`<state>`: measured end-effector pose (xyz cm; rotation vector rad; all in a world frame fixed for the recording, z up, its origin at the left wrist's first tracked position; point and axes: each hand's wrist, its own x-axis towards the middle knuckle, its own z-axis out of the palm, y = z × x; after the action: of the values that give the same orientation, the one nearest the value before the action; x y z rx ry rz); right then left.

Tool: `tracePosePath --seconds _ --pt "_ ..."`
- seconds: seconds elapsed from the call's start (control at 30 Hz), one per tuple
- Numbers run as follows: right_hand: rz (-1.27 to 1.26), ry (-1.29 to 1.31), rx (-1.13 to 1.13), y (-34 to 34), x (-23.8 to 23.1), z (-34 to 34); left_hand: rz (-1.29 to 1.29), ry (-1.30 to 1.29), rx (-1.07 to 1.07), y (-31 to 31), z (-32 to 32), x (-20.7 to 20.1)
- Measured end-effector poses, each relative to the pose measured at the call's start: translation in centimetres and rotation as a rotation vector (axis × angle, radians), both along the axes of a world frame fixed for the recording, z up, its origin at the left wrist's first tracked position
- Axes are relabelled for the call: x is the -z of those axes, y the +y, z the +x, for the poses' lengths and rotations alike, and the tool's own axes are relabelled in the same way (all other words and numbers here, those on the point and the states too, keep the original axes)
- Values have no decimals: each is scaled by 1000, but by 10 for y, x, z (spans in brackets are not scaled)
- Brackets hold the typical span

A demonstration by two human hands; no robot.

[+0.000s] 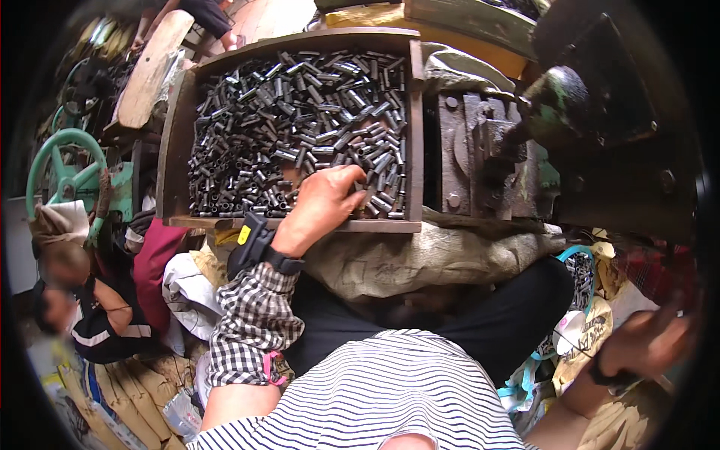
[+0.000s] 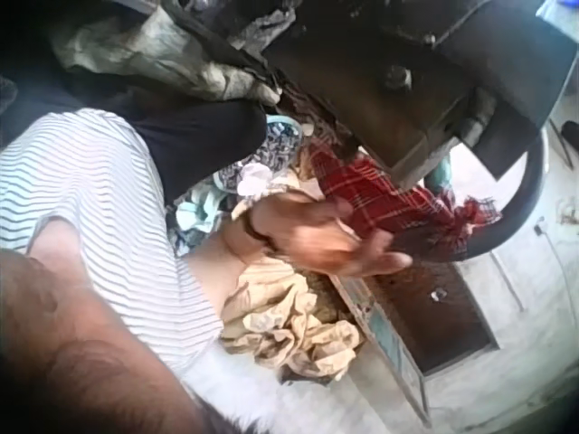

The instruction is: Inserting small metal tubes into a press and then placing them in a tray.

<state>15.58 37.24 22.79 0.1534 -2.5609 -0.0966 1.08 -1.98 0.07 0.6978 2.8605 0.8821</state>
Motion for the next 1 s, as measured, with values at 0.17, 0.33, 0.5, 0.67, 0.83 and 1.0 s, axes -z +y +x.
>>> tracePosePath --seconds 0.17,0.33,0.5,0.67,0.83,1.0 --pt "-253 -319 -770 -153 109 -70 -167 80 -77 4 -3 1" --pt "35 -379 -711 -190 215 -140 -272 78 -36 22 -14 3" --pt "205 -591 -654 -214 213 -150 -362 136 -61 21 -12 15" --pt "233 -690 -749 -208 217 -164 -303 149 -59 26 -12 16" --pt "63 -503 -850 -200 216 -159 -251 120 -62 24 -13 17" --pt "-394 -460 -695 -186 208 -146 -64 107 -112 22 -15 0"
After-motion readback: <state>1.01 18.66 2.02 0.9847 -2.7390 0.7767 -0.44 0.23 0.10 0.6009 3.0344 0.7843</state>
